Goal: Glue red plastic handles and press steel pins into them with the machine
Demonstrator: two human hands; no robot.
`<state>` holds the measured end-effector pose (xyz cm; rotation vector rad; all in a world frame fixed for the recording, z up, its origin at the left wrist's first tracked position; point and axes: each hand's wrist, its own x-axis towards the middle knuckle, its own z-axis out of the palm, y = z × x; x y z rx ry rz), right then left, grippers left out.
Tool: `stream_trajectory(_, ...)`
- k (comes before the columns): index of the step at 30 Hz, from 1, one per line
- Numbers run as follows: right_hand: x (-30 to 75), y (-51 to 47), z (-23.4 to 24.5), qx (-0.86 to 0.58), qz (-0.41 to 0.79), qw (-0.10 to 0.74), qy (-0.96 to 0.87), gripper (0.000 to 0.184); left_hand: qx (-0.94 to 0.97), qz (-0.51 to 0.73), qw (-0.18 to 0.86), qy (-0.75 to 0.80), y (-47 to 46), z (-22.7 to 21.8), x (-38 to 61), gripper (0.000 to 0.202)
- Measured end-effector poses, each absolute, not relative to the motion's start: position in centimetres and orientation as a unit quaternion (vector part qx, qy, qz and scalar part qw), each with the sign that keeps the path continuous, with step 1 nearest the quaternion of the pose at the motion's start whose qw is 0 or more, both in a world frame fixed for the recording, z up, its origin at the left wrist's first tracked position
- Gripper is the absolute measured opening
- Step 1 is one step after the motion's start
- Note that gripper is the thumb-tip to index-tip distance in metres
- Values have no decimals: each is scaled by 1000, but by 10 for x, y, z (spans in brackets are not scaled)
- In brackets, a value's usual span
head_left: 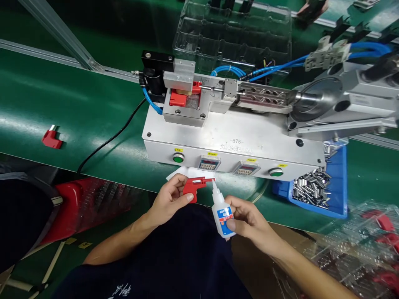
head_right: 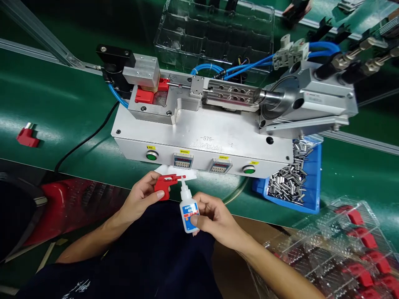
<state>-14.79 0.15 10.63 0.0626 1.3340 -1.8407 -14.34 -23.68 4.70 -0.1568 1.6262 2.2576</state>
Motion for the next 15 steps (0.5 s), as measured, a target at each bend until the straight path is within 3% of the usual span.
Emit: stream_trajectory(15, -145, 3, 103, 71, -752, 446, 481, 30, -51, 798, 162, 578, -238, 47, -143, 28)
